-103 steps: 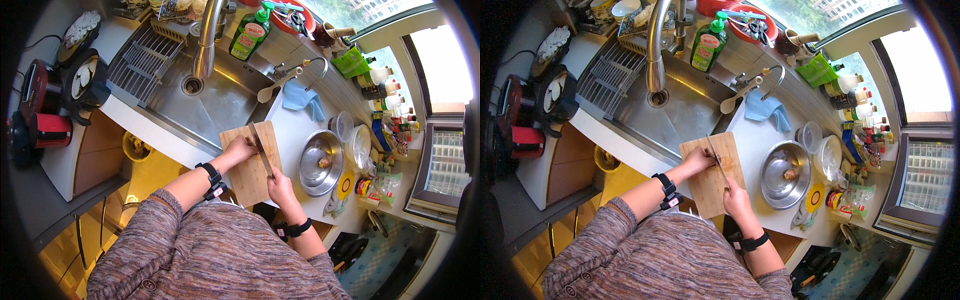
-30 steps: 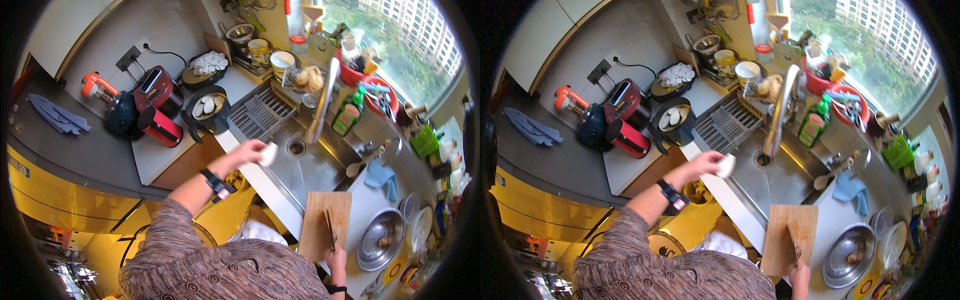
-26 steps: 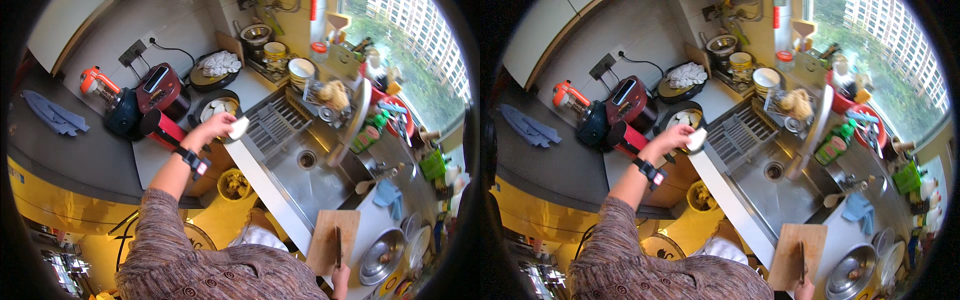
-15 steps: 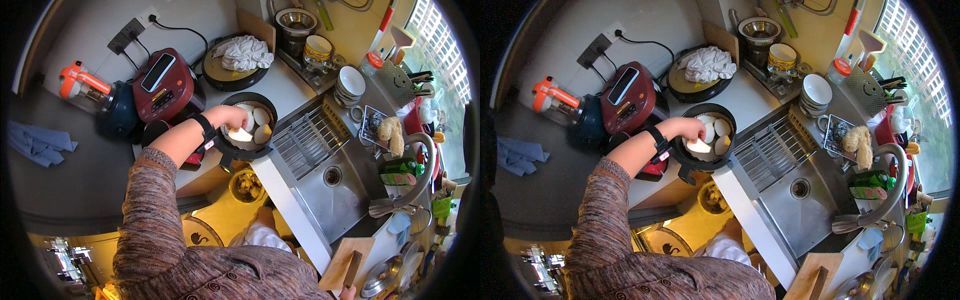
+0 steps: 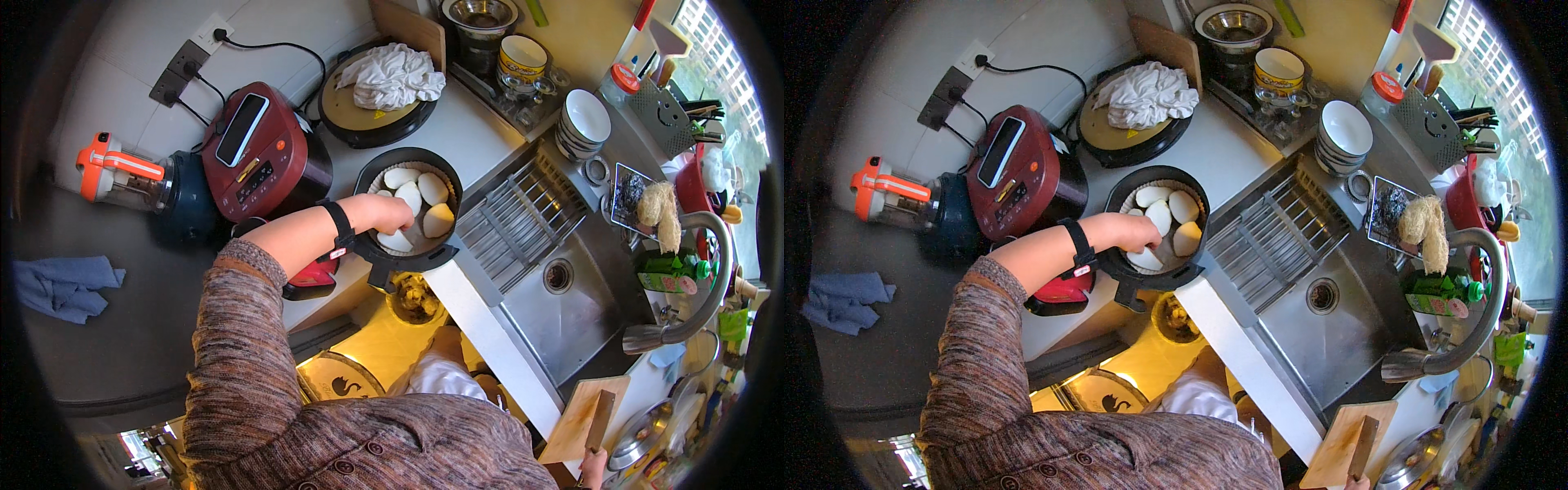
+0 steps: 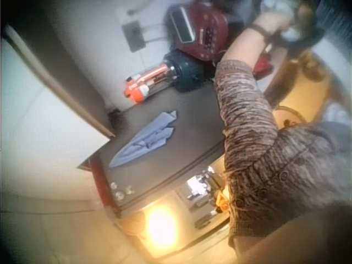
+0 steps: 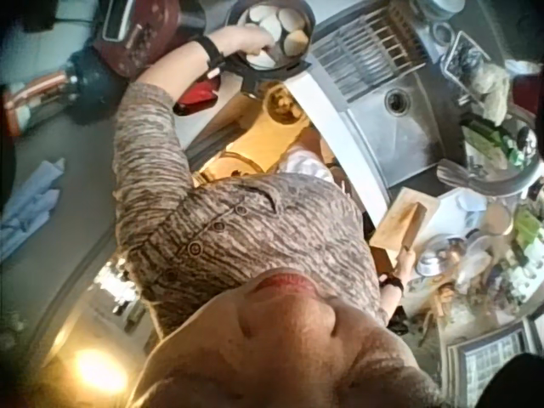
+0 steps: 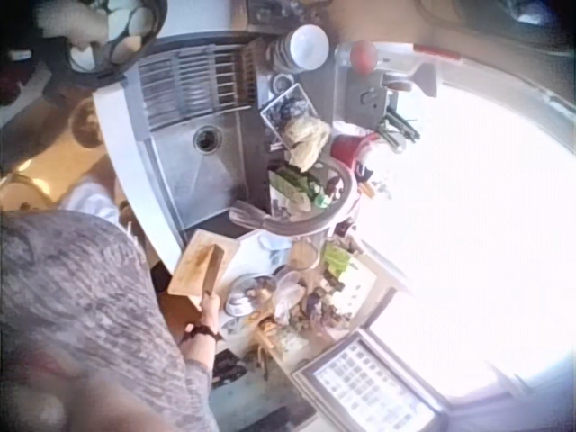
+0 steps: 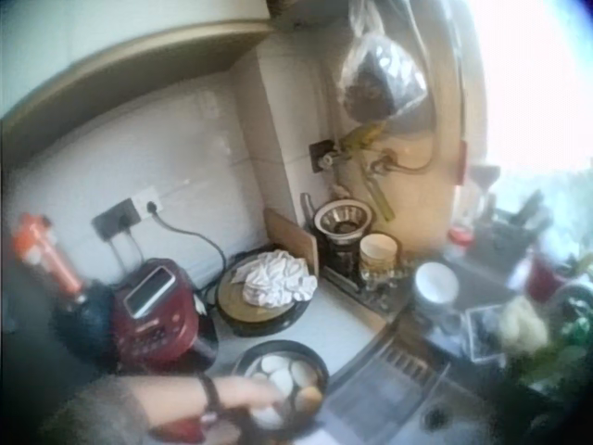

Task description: The person slices peeled potatoes on a cutting board and places them into a pot. They then wash the knife, cutting board, and a metal bowl in the sink, and finally wash a pot lid and strainer with a sponge.

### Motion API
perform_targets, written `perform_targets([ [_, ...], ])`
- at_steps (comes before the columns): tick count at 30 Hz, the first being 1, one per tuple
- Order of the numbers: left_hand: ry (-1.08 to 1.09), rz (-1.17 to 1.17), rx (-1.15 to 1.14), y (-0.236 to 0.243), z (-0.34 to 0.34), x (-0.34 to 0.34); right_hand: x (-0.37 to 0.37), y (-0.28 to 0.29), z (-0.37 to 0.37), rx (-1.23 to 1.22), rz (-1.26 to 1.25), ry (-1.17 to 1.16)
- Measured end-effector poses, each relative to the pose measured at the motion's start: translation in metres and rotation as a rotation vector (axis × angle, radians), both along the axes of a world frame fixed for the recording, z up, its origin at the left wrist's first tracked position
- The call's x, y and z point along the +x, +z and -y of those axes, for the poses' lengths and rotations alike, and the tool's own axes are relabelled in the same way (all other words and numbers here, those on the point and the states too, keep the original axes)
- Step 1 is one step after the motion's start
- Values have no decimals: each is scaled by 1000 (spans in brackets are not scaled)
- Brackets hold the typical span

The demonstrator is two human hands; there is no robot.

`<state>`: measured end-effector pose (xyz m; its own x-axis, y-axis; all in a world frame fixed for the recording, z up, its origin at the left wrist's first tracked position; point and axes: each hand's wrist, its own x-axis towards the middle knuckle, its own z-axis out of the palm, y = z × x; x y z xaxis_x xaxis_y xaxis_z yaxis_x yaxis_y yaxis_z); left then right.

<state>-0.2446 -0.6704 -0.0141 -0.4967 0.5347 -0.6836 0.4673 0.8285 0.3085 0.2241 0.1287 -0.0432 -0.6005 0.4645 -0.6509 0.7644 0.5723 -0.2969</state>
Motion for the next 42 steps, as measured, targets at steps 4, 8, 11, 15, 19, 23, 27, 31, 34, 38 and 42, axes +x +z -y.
perform_targets([
  [4, -65, -22, -13, 0, 5, 2, 0, -3, 6, -19, -42, -39],
  [8, 76, -105, 75, 20, 12, -7, -6, 4, 27, 63, -34, -7],
  [11, 265, -217, 129, 56, 0, -23, -22, 30, 62, 293, -297, 348],
  [15, 264, -196, 441, 104, -73, -13, -53, 68, 111, 222, -367, 392],
  [19, 10, 235, 661, 112, -206, 47, -65, 78, 126, 472, -239, 561],
  [23, -237, 317, 846, 79, -355, 120, -67, 72, 132, 529, -413, 689],
  [27, -425, 313, 881, 48, -470, 190, -69, 75, 143, 533, -415, 735],
  [31, -637, 341, 714, 37, -539, 225, -68, 85, 135, 589, -266, 856],
  [34, -689, 328, 635, 34, -562, 230, -62, 89, 125, 663, -301, 897],
  [38, -662, 303, 649, 30, -578, 236, -53, 88, 113, 729, -368, 906],
  [42, -644, 290, 817, 26, -588, 236, -52, 89, 102, 752, -393, 871],
])
